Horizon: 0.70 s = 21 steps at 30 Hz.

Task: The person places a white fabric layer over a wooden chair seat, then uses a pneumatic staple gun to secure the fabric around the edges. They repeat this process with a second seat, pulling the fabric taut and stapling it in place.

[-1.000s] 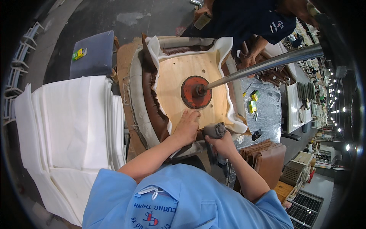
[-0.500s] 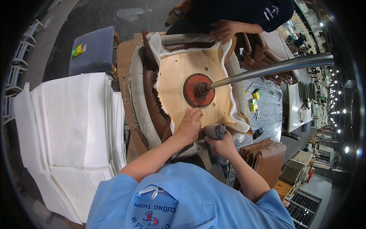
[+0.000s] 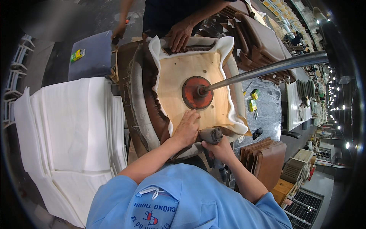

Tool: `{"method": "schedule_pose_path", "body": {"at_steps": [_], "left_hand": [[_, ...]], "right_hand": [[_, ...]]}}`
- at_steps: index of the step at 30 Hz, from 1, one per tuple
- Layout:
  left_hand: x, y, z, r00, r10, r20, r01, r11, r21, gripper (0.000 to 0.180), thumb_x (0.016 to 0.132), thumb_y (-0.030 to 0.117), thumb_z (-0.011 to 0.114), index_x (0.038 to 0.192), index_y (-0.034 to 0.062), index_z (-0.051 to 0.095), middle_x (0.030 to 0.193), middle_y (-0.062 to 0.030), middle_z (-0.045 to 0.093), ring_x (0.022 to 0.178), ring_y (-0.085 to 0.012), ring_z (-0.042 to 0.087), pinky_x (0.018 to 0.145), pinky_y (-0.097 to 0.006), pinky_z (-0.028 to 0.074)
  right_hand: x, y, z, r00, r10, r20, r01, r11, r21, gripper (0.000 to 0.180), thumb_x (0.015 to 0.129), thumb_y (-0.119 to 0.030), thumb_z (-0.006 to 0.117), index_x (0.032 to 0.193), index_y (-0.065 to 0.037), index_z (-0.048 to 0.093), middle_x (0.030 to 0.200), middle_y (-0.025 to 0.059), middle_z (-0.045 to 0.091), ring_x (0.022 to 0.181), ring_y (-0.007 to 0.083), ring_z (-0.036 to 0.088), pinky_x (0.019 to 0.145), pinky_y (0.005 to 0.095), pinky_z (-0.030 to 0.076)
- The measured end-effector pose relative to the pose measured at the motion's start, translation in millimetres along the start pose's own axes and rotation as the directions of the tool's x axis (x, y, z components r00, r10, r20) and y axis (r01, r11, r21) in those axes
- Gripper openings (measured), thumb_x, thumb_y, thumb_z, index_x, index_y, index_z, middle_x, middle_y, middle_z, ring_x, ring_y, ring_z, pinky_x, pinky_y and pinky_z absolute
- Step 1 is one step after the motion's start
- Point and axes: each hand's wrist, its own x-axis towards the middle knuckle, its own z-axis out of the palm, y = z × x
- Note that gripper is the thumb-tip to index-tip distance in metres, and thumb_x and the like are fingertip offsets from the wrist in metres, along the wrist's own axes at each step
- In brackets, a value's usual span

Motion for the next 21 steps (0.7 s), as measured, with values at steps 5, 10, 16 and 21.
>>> {"method": "schedule_pose_path", "body": {"at_steps": [5, 10, 16, 21], "left_hand": [[-3, 2, -1, 0.999, 0.013, -0.034, -0.014, 0.999, -0.032, 0.014, 0.085, 0.002, 0.069, 0.095, -0.0070, 0.073, 0.138, -0.0242, 0.058, 0.145, -0.0487, 0.046, 0.124, -0.060, 0.037], [1, -15, -11, 0.996, -0.047, -0.079, 0.025, 0.965, -0.261, 0.011, 0.085, -0.002, 0.070, 0.094, 0.0021, 0.073, 0.131, -0.0209, 0.065, 0.139, -0.0434, 0.056, 0.116, -0.054, 0.046], [1, 28, -64, 0.867, -0.484, 0.114, 0.483, 0.765, -0.426, 0.025, 0.102, 0.003, 0.055, 0.120, 0.0000, 0.072, 0.120, -0.0182, 0.076, 0.115, -0.0294, 0.074, 0.104, -0.040, 0.056], [-29, 60, -39, 0.890, -0.322, 0.322, 0.403, 0.886, -0.227, 0.033, 0.103, 0.014, 0.068, 0.132, -0.0009, 0.068, 0.131, -0.0213, 0.073, 0.126, -0.0370, 0.070, 0.110, -0.046, 0.054]], "right_hand": [[2, -2, 6, 1.000, -0.008, -0.029, 0.008, 1.000, -0.003, 0.031, 0.098, -0.019, 0.085, 0.118, -0.003, 0.068, 0.083, 0.0032, 0.069, 0.058, 0.0121, 0.064, 0.052, 0.0311, 0.050], [1, -14, 13, 0.998, 0.049, -0.027, -0.048, 0.998, 0.029, 0.031, 0.097, -0.019, 0.085, 0.116, -0.002, 0.068, 0.085, 0.0031, 0.069, 0.058, 0.0134, 0.063, 0.054, 0.0327, 0.051], [-64, 55, 6, 0.970, -0.161, -0.180, 0.198, 0.957, 0.213, 0.067, 0.096, -0.009, 0.086, 0.157, -0.012, 0.059, 0.110, 0.0042, 0.072, 0.079, 0.0115, 0.067, 0.064, 0.0299, 0.056], [-107, 136, -29, 0.900, -0.131, -0.417, 0.276, 0.909, 0.311, 0.071, 0.095, -0.011, 0.089, 0.158, -0.010, 0.057, 0.112, 0.0041, 0.074, 0.082, 0.0111, 0.068, 0.068, 0.0295, 0.058]]}}
